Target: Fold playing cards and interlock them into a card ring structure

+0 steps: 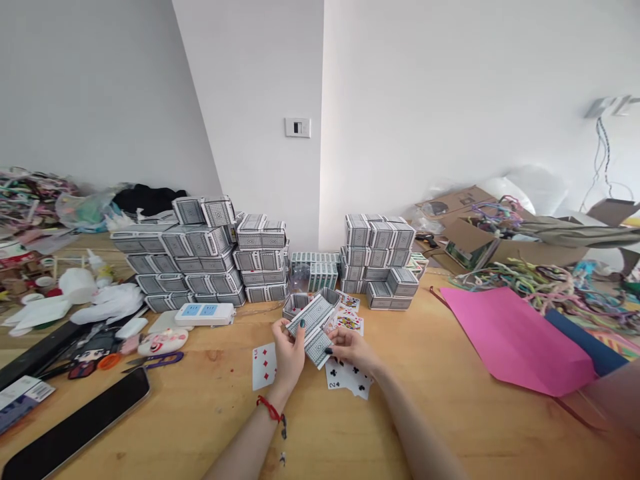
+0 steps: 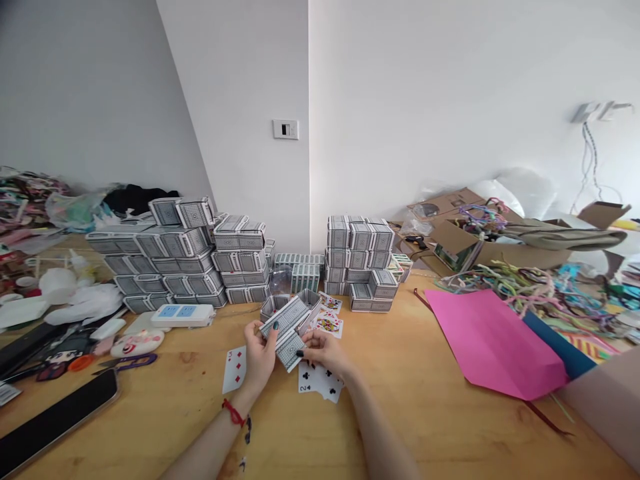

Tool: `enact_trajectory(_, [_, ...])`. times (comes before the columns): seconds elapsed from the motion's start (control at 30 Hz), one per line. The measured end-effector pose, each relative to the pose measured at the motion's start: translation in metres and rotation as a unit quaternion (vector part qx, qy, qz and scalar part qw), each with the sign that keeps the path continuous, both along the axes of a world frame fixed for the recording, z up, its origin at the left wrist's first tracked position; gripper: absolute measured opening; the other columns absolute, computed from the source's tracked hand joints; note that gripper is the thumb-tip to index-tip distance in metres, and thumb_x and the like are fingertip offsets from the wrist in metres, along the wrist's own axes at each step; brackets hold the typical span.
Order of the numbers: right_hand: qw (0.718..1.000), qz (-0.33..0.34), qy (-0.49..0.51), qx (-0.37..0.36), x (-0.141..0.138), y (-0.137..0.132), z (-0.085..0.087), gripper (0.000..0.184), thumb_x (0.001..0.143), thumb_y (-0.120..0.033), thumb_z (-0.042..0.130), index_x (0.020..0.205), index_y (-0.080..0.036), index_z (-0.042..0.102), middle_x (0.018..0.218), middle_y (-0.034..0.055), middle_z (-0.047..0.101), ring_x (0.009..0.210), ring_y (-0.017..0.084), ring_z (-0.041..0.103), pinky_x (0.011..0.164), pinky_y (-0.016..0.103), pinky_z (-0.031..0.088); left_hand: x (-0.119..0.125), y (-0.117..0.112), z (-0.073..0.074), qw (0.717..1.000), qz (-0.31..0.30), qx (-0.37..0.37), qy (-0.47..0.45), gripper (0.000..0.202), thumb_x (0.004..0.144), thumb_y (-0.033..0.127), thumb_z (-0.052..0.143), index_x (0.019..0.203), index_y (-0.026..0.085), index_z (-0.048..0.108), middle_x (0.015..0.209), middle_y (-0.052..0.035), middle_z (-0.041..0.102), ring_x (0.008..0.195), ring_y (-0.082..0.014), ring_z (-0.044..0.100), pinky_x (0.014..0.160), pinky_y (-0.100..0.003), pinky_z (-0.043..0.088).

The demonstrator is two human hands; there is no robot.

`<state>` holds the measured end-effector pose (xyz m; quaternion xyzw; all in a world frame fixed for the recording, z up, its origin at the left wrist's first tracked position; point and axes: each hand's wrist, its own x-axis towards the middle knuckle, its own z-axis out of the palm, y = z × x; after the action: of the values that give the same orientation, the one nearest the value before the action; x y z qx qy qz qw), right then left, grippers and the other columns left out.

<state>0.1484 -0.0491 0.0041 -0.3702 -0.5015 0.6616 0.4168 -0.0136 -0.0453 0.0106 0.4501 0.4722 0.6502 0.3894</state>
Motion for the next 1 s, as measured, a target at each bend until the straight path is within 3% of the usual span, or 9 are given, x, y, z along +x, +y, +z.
enact_trajectory(0.13, [0.998, -0.062, 0.006, 0.021, -0.001, 0.002, -0.002, 0.031, 0.058, -0.041, 0.073, 0.068, -0.017, 0.055, 0.051, -0.0062, 0.051, 0.042, 0.006, 0.039, 0.041, 0.019, 0.027, -0.002, -0.003, 0.004, 0.999, -0.035, -0.006, -0.012, 0.048, 0.068, 0.029, 0.061, 0.107, 0.021, 0.034, 0.088, -0.0038, 0.058, 0.073, -0.0161, 0.059, 0.063, -0.028, 0.047])
enact_trajectory(0.23, [0.989, -0.126, 0.068, 0.024, -0.001, 0.003, -0.002, 0.031, 0.062, -0.044, 0.069, 0.066, -0.019, 0.052, 0.056, -0.0053, 0.051, 0.048, 0.009, 0.044, 0.047, 0.021, 0.032, -0.003, -0.007, 0.006, 0.992, -0.116, -0.042, -0.025, 0.061, 0.068, 0.029, 0.060, 0.121, 0.020, 0.032, 0.087, -0.0043, 0.062, 0.066, -0.0172, 0.060, 0.059, -0.031, 0.048])
enact_trajectory(0.33, [0.983, -0.161, 0.082, 0.016, -0.001, 0.004, -0.003, 0.030, 0.065, -0.048, 0.065, 0.068, -0.021, 0.051, 0.058, -0.0045, 0.049, 0.049, 0.010, 0.045, 0.046, 0.023, 0.035, -0.003, -0.007, 0.004, 0.984, -0.167, -0.052, -0.033, 0.056, 0.072, 0.033, 0.057, 0.122, 0.020, 0.036, 0.087, -0.0045, 0.064, 0.069, -0.0185, 0.061, 0.063, -0.032, 0.049])
enact_trajectory(0.47, [0.981, -0.190, 0.036, 0.019, -0.007, 0.003, -0.007, 0.033, 0.070, -0.054, 0.058, 0.072, -0.023, 0.047, 0.051, -0.0066, 0.043, 0.037, 0.008, 0.036, 0.036, 0.021, 0.028, -0.001, 0.000, -0.004, 0.993, -0.110, -0.028, 0.046, 0.031, 0.077, 0.039, 0.051, 0.100, 0.018, 0.054, 0.098, -0.0072, 0.064, 0.094, -0.0224, 0.058, 0.082, -0.034, 0.043])
enact_trajectory(0.63, [0.985, -0.168, -0.015, 0.039, -0.020, -0.003, -0.007, 0.037, 0.075, -0.062, 0.045, 0.080, -0.026, 0.042, 0.036, -0.0105, 0.037, 0.026, 0.008, 0.031, 0.031, 0.020, 0.017, -0.002, 0.006, -0.011, 0.994, -0.046, -0.051, 0.090, 0.032, 0.079, 0.044, 0.049, 0.097, 0.019, 0.053, 0.093, -0.0076, 0.065, 0.089, -0.0232, 0.059, 0.078, -0.034, 0.043])
enact_trajectory(1.0, [0.986, -0.143, -0.050, 0.068, -0.024, -0.011, -0.008, 0.035, 0.073, -0.052, 0.056, 0.091, -0.025, 0.042, 0.044, -0.0110, 0.042, 0.029, 0.007, 0.033, 0.030, 0.019, 0.023, -0.005, 0.009, -0.026, 0.993, -0.078, -0.049, 0.072, 0.034, 0.081, 0.041, 0.046, 0.107, 0.019, 0.050, 0.106, -0.0098, 0.061, 0.101, -0.0245, 0.055, 0.087, -0.038, 0.040])
